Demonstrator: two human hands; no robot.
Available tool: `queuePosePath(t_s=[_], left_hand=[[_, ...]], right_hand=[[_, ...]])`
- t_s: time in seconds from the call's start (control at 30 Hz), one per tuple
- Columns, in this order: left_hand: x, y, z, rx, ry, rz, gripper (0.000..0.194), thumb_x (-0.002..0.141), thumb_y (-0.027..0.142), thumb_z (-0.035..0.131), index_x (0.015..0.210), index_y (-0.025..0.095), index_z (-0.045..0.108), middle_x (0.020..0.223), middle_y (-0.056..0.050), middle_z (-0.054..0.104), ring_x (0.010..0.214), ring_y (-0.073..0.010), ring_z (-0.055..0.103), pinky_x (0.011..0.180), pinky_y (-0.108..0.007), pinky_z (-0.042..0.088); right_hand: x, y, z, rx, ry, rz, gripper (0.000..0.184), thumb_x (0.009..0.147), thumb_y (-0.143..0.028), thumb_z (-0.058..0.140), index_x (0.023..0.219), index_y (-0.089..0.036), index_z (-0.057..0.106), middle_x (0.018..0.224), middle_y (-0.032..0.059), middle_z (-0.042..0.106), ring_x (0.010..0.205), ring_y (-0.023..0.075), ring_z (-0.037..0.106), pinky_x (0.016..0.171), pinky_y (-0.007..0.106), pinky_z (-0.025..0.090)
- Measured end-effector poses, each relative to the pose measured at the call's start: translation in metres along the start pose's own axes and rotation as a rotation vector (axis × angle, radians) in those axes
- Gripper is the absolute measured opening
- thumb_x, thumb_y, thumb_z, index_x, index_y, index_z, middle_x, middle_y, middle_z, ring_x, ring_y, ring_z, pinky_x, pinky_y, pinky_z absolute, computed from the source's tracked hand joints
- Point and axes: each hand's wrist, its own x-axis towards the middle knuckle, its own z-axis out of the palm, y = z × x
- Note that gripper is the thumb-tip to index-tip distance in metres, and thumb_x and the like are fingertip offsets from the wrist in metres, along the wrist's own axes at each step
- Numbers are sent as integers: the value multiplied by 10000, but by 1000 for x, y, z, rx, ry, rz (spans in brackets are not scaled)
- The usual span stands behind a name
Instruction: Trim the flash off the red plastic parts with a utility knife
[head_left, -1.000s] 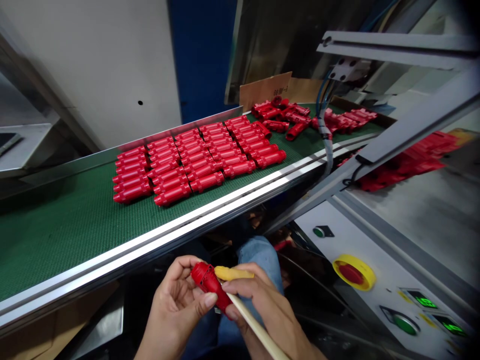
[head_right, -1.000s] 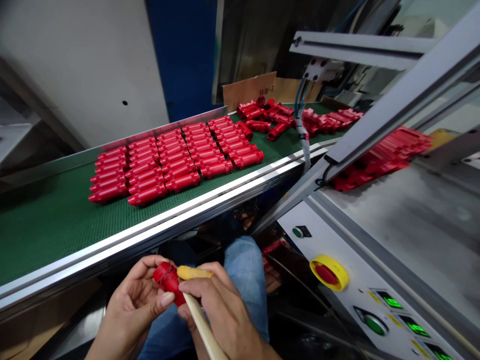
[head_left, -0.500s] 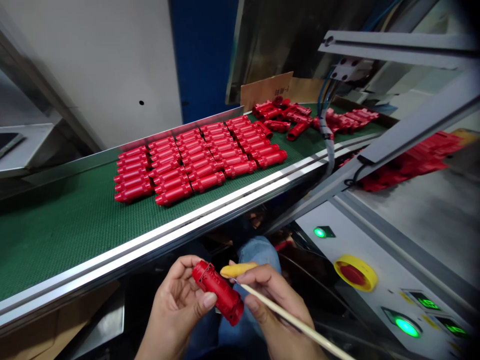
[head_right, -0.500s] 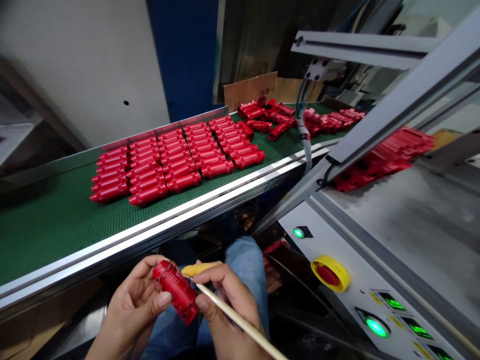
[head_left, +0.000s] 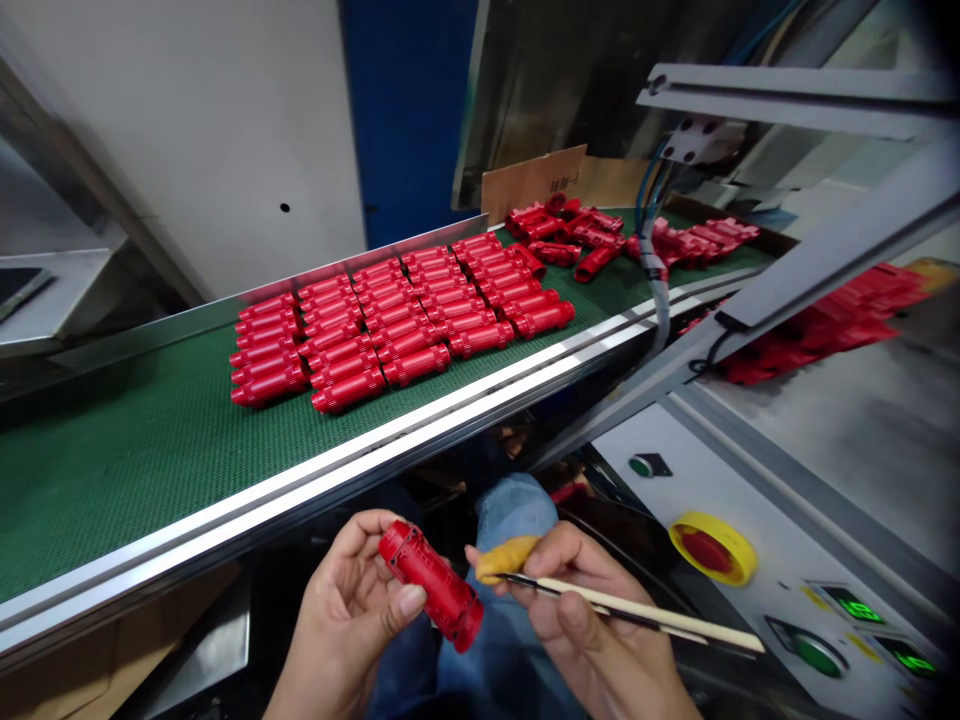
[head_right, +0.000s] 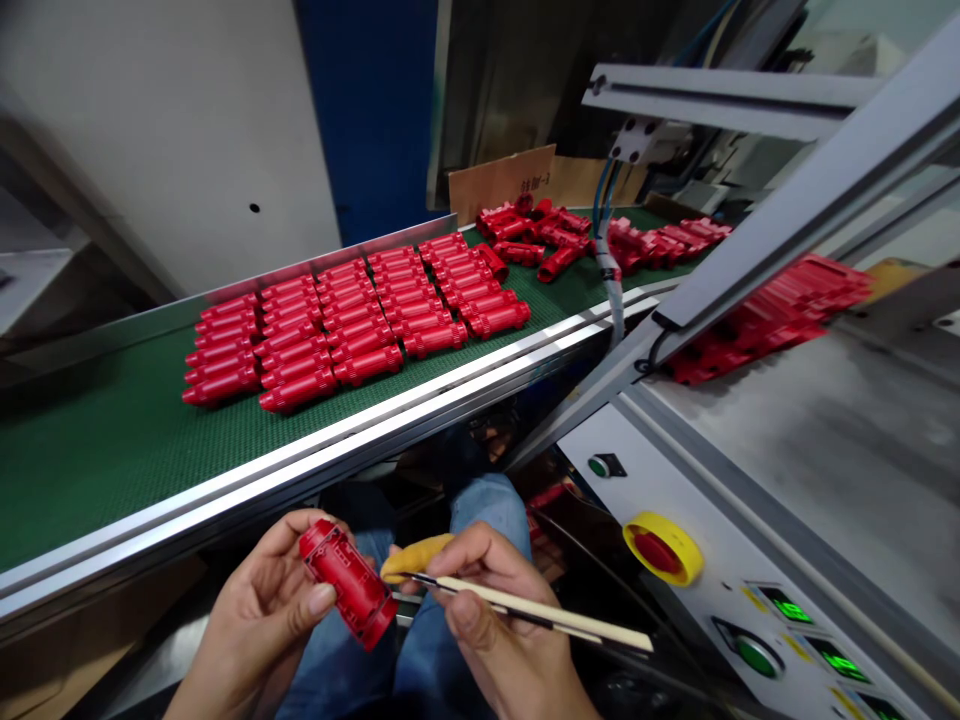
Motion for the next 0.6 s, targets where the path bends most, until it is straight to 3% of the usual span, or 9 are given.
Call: queuePosePath(t_s=[0.1,0.2,0.33,0.4,0.5,0.6], left_hand=[[0,1,2,-25,9,-7,474,659,248,954,1031,201,664,898,-47,740,793,-189,717,769,-286,581],[1,1,3,-35,18,15,471,644,225,962,1016,190,674,867,-40,738,755,-158,698,727,-246,575],[1,0,3,-33,2,10,474,652,237,958,1032,202,676,929,-43,742,827,-186,728,784,-267,589],[1,0,3,-37,0,18,465,660,240,952,1035,202,679,938,-45,739,850,-195,732,795,-269,587],[3,1,1,-39,12,35,450,674,228,942,1039,192,682,957,-57,741,834,-176,714,777,-250,576],[5,1,-6,-20,-13,33,414,724,210,912,1059,195,668,1002,-68,745,887,-185,716,827,-267,576]], right_hand=[[-6,-9,-5,64,-34,49,207,983,-404,620,1094,-230,629,1089,93,746,1072,211,761,1073,443,584],[-9,-14,-11,-45,-15,49,252,985,-480,594,1084,-250,622,1137,109,754,1093,238,761,994,438,628],[-2,-13,-11,-721,94,-193,140,947,-307,692,1071,-255,731,1103,68,768,1062,180,761,944,273,644],[0,-12,-8,-960,121,-289,169,913,-234,728,1079,-259,748,1051,41,774,1003,147,760,917,209,636],[0,-12,-2,-1005,74,-351,175,919,-246,725,1093,-250,736,1001,24,777,933,137,751,901,200,631],[-2,-11,1,-955,-37,-424,214,943,-226,689,1155,-216,710,1074,58,760,996,160,728,895,240,633]])
